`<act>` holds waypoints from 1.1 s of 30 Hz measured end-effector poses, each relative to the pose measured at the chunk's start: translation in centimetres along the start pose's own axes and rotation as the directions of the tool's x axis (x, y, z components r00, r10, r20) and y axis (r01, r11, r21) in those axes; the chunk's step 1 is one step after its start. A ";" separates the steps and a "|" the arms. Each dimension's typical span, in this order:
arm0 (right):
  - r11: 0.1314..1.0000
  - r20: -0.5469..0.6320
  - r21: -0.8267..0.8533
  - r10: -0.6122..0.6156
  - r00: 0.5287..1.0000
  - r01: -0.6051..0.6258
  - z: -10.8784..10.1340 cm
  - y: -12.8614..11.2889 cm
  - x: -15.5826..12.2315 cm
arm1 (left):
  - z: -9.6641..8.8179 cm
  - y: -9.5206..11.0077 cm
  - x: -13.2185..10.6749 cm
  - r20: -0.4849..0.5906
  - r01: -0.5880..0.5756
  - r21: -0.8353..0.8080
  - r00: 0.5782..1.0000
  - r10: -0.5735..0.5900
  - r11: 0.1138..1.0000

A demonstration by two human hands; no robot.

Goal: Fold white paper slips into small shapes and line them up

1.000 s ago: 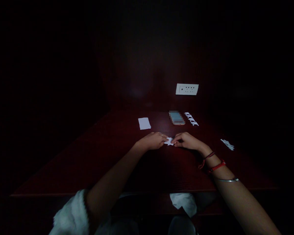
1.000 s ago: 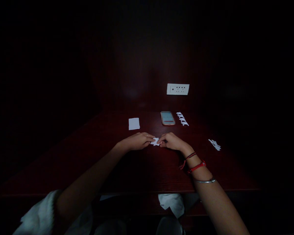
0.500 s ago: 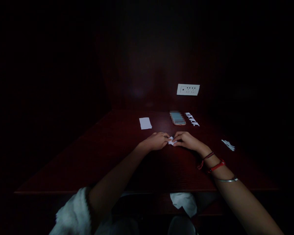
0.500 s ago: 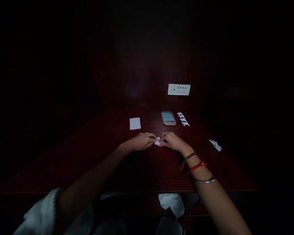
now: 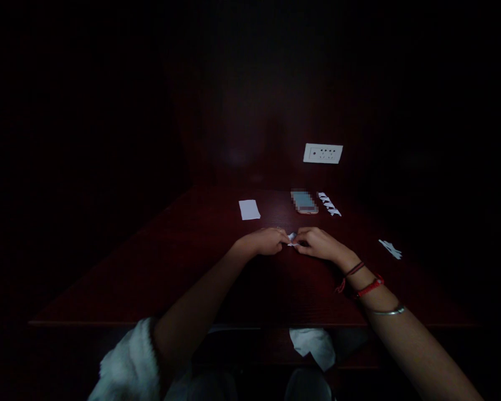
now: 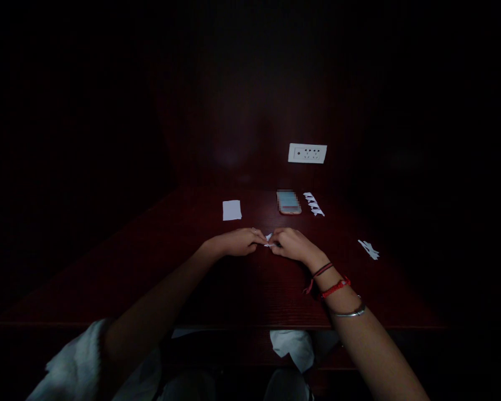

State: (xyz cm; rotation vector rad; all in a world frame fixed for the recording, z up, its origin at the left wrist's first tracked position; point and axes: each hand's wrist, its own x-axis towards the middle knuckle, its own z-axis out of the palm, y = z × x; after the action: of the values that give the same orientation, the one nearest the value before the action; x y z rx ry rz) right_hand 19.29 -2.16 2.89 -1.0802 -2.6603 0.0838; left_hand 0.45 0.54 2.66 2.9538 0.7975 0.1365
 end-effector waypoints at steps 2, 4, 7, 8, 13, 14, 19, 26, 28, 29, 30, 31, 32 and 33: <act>1.000 -0.003 -0.002 -0.006 1.000 0.006 0.0 0.0 0.0 | -0.1 0.1 0.0 0.013 0.017 -0.003 1.000 -0.017 1.000; 1.000 -0.012 0.021 -0.013 1.000 0.014 0.1 0.1 0.2 | -0.2 0.2 0.0 0.026 0.029 -0.006 0.999 -0.029 1.000; 0.996 -0.026 0.087 0.003 1.000 -0.001 0.3 0.5 0.4 | -0.3 0.3 0.0 0.041 0.049 -0.009 0.998 -0.049 0.999; 0.993 -0.028 0.114 0.023 0.999 -0.019 0.4 0.7 0.5 | -0.4 0.3 0.0 0.046 0.059 -0.010 0.997 -0.059 0.998; 0.967 -0.028 0.226 0.127 0.992 -0.117 0.8 1.1 0.7 | -0.8 0.8 -0.1 0.079 0.099 -0.010 0.992 -0.098 0.995; 0.964 -0.031 0.234 0.134 0.990 -0.124 0.8 1.1 0.7 | -0.9 0.9 -0.1 0.079 0.105 -0.009 0.991 -0.104 0.994; 0.956 -0.039 0.241 0.184 0.982 -0.170 0.9 1.3 0.9 | -1.0 1.3 -0.2 0.082 0.118 -0.020 0.990 -0.116 0.993; 0.937 -0.025 0.295 0.203 0.979 -0.186 1.4 1.7 1.1 | -1.2 1.6 -0.7 0.107 0.094 -0.007 0.990 -0.093 0.996; 0.938 -0.019 0.292 0.200 0.980 -0.186 1.3 1.7 1.1 | -1.3 1.7 -0.8 0.124 0.108 -0.004 0.987 -0.107 0.994; 0.939 -0.015 0.287 0.201 0.979 -0.188 1.2 1.6 1.1 | -1.3 1.7 -0.9 0.130 0.117 -0.001 0.985 -0.116 0.993; 0.940 -0.011 0.282 0.202 0.979 -0.191 1.2 1.6 1.2 | -1.4 1.8 -1.0 0.134 0.125 0.003 0.983 -0.124 0.992; 0.942 -0.008 0.275 0.203 0.979 -0.193 1.1 1.6 1.2 | -1.4 1.9 -1.0 0.137 0.132 0.009 0.982 -0.133 0.991; 0.943 -0.008 0.270 0.204 0.979 -0.194 1.1 1.6 1.2 | -1.4 2.0 -1.0 0.137 0.138 0.016 0.981 -0.139 0.990; 0.943 -0.009 0.270 0.205 0.979 -0.195 1.1 1.6 1.2 | -1.4 2.1 -1.0 0.135 0.142 0.021 0.980 -0.144 0.990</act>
State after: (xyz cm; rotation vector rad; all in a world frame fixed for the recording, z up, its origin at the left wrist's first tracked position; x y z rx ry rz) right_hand 19.22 -0.16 1.86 -1.2399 -2.4095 0.4455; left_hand 0.49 -1.69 4.18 2.8652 0.9890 -0.0782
